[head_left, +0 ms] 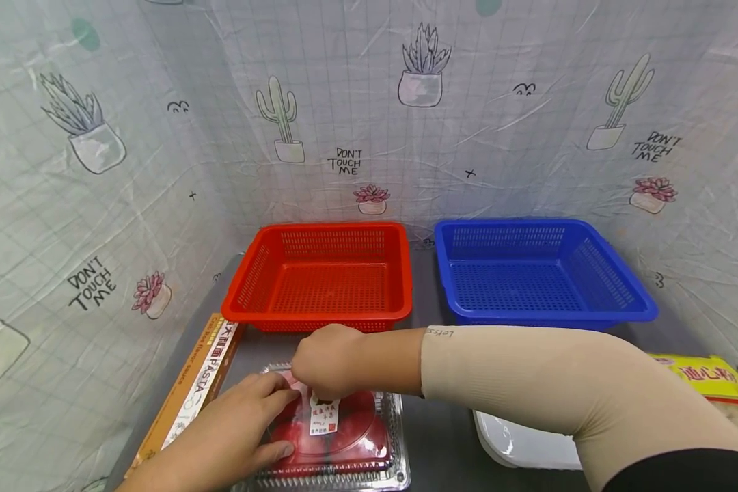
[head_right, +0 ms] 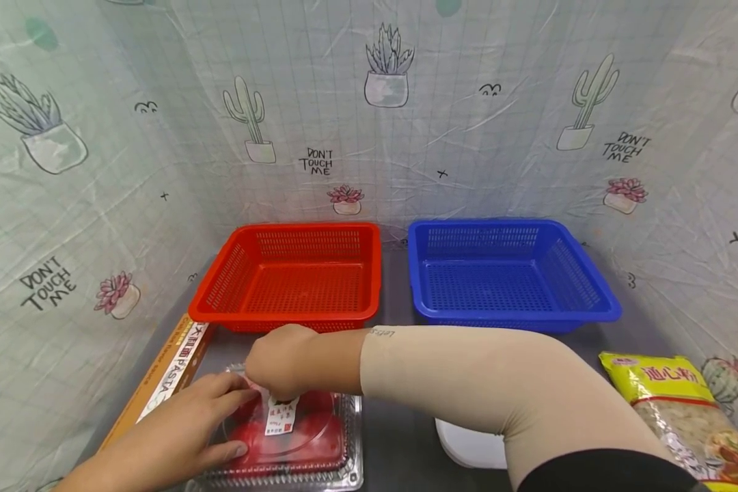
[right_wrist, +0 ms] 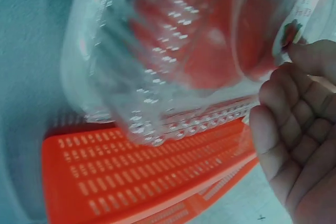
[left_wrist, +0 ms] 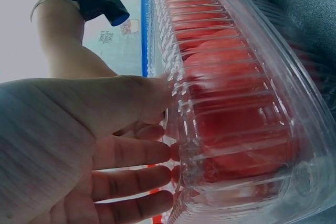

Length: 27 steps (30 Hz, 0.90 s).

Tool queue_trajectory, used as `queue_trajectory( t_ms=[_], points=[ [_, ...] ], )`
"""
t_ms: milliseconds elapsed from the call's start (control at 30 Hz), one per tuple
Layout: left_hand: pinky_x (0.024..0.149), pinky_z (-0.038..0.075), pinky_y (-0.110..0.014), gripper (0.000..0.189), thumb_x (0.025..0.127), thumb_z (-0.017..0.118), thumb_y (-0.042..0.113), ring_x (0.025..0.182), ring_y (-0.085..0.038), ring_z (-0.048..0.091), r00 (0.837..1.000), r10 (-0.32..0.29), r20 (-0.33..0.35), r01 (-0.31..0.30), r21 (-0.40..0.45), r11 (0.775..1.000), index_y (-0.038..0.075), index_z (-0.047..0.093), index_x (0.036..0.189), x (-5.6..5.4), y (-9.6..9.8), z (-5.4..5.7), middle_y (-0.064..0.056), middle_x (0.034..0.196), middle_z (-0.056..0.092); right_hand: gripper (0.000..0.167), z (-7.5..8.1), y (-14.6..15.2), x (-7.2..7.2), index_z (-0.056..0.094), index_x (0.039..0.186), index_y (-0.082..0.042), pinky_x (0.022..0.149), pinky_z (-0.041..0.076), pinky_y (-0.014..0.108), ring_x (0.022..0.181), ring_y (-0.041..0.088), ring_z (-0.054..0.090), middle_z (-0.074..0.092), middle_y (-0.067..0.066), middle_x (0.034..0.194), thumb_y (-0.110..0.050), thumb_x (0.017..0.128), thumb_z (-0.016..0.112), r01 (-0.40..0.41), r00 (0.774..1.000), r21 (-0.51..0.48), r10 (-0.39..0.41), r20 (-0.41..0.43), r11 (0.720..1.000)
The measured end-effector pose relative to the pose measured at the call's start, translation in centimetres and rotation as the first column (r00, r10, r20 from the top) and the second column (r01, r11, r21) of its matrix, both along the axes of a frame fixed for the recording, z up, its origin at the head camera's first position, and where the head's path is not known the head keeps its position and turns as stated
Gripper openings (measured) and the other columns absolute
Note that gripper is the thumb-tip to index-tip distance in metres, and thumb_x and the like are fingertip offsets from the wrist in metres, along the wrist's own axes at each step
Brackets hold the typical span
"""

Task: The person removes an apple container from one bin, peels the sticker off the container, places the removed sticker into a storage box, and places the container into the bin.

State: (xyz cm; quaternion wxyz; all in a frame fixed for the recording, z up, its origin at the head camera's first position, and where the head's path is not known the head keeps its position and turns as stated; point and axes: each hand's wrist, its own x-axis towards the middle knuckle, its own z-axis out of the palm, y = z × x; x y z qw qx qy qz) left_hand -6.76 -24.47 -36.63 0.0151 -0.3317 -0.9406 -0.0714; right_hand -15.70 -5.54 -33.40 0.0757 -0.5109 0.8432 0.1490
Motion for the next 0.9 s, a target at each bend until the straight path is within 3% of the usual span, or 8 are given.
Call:
queue_trajectory(
  t_ms=[300,600,900],
  points=[
    [0.095,0.055,-0.046,0.059,0.081,0.091,0.043,0.107,-0.020,0.060,1.000,-0.005,0.000,0.005,0.007,1.000,0.012,0.074,0.128,-0.03,0.00,0.00,0.004,0.119,0.062,0.011,-0.10,-0.59,0.18,0.076,0.096,-0.030,0.068,0.056,0.030,0.074,0.011,0.059,0.065,-0.012,0.083,-0.036,0.091,0.084,0.076,0.997,0.012,-0.076,0.021,0.997],
    [0.096,0.055,-0.049,0.062,0.081,0.092,0.043,0.111,-0.023,0.061,1.000,-0.002,-0.007,0.002,0.007,1.000,0.011,0.073,0.131,0.06,0.07,-0.06,0.003,0.125,0.064,0.012,-0.39,-0.72,0.11,0.075,0.096,-0.033,0.072,0.059,0.029,0.071,0.009,0.059,0.067,-0.014,0.086,-0.045,0.096,0.078,-0.062,0.995,0.107,0.069,-0.065,0.992],
    [0.099,0.054,-0.050,0.065,0.080,0.092,0.042,0.115,-0.026,0.062,1.000,0.007,-0.010,-0.006,0.008,1.000,0.011,0.073,0.133,0.02,0.05,-0.22,0.000,0.128,0.065,0.013,-0.82,-0.60,-0.12,0.074,0.106,-0.033,0.074,0.060,0.030,0.076,0.005,0.060,0.069,-0.016,0.098,-0.043,0.098,0.073,-0.120,0.985,0.128,0.135,-0.112,0.984]
  ],
)
